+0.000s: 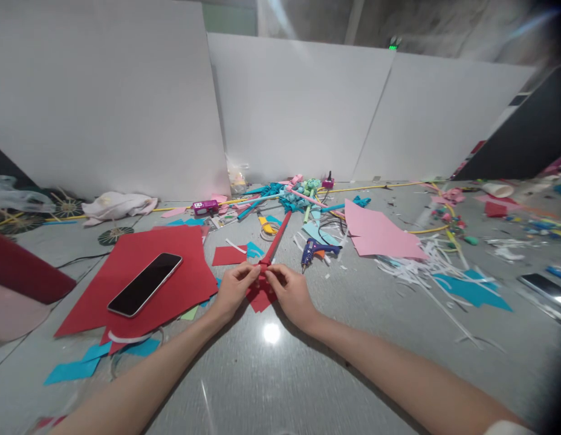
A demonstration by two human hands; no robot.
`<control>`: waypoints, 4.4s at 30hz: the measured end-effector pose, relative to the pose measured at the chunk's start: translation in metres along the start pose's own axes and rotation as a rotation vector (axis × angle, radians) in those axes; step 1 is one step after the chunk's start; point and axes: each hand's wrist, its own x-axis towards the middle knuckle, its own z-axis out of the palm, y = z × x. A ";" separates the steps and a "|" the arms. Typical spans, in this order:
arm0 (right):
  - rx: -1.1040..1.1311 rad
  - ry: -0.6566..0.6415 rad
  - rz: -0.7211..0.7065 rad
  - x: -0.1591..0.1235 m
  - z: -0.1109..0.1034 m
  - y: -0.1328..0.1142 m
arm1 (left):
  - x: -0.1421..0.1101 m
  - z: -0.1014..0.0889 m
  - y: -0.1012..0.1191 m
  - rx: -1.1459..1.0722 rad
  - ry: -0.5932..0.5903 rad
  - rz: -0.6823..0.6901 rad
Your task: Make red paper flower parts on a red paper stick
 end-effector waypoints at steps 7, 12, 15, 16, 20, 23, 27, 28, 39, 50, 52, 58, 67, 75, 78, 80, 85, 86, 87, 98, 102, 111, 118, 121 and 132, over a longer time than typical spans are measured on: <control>-0.024 0.005 -0.019 0.000 0.000 0.004 | 0.001 -0.001 -0.006 -0.018 -0.002 -0.007; -0.069 -0.006 -0.072 0.001 -0.002 0.005 | 0.001 -0.001 -0.006 -0.022 -0.014 -0.015; -0.100 -0.011 -0.092 0.001 -0.003 0.005 | 0.001 -0.002 -0.005 -0.013 -0.014 -0.012; -0.107 -0.014 -0.095 0.001 -0.003 0.005 | 0.001 -0.002 -0.005 -0.010 -0.015 -0.012; -0.121 -0.023 -0.112 0.001 -0.004 0.007 | 0.002 -0.002 -0.006 -0.011 -0.019 -0.009; -0.128 -0.025 -0.123 0.001 -0.004 0.008 | 0.002 -0.002 -0.007 -0.006 -0.022 -0.001; -0.133 -0.032 -0.134 0.001 -0.004 0.007 | 0.002 -0.002 -0.006 -0.007 -0.030 -0.005; -0.133 -0.034 -0.135 0.001 -0.004 0.007 | 0.002 -0.002 -0.006 -0.008 -0.030 -0.006; -0.022 -0.021 -0.059 0.004 -0.004 0.003 | 0.001 -0.001 -0.008 0.062 0.010 0.046; 0.101 -0.021 0.057 0.006 -0.001 0.008 | -0.004 0.004 0.005 0.227 0.032 0.138; 0.093 -0.020 0.059 0.006 -0.001 0.009 | -0.004 0.004 0.004 0.241 0.027 0.142; 0.067 -0.015 0.054 0.006 -0.001 0.010 | -0.004 0.005 -0.003 0.310 0.017 0.125; 0.051 -0.043 0.064 0.007 -0.003 0.008 | -0.003 0.004 -0.004 0.262 0.038 0.118; 0.059 -0.039 0.049 0.008 -0.002 0.009 | -0.004 0.004 0.000 0.331 0.038 0.132; 0.048 -0.037 0.048 0.008 -0.003 0.008 | -0.004 0.004 0.000 0.342 0.034 0.131; 0.042 -0.044 0.048 0.008 -0.003 0.007 | -0.004 0.004 0.000 0.340 0.026 0.136; 0.030 -0.051 0.055 0.009 -0.003 0.007 | -0.004 0.004 0.000 0.344 0.004 0.112; 0.032 -0.047 0.059 0.009 -0.003 0.007 | -0.004 0.004 0.000 0.346 0.010 0.101; 0.034 -0.043 0.062 0.009 -0.003 0.006 | -0.003 0.005 0.000 0.343 0.020 0.088; 0.090 -0.065 0.074 0.012 -0.003 0.008 | -0.004 0.005 0.003 0.300 0.037 0.066; 0.115 -0.087 0.099 0.012 -0.003 0.011 | -0.004 0.004 0.003 0.332 0.035 0.104; 0.057 -0.077 0.119 0.011 -0.003 0.012 | -0.002 0.006 -0.005 0.317 0.035 0.054; 0.103 -0.073 0.117 0.010 -0.004 0.010 | -0.003 0.005 -0.003 0.269 0.033 0.050; 0.159 -0.090 0.123 0.010 -0.004 0.009 | -0.004 0.004 -0.001 0.277 0.033 0.062; 0.136 -0.088 0.117 0.011 -0.003 0.012 | -0.002 0.007 -0.003 0.224 0.047 -0.004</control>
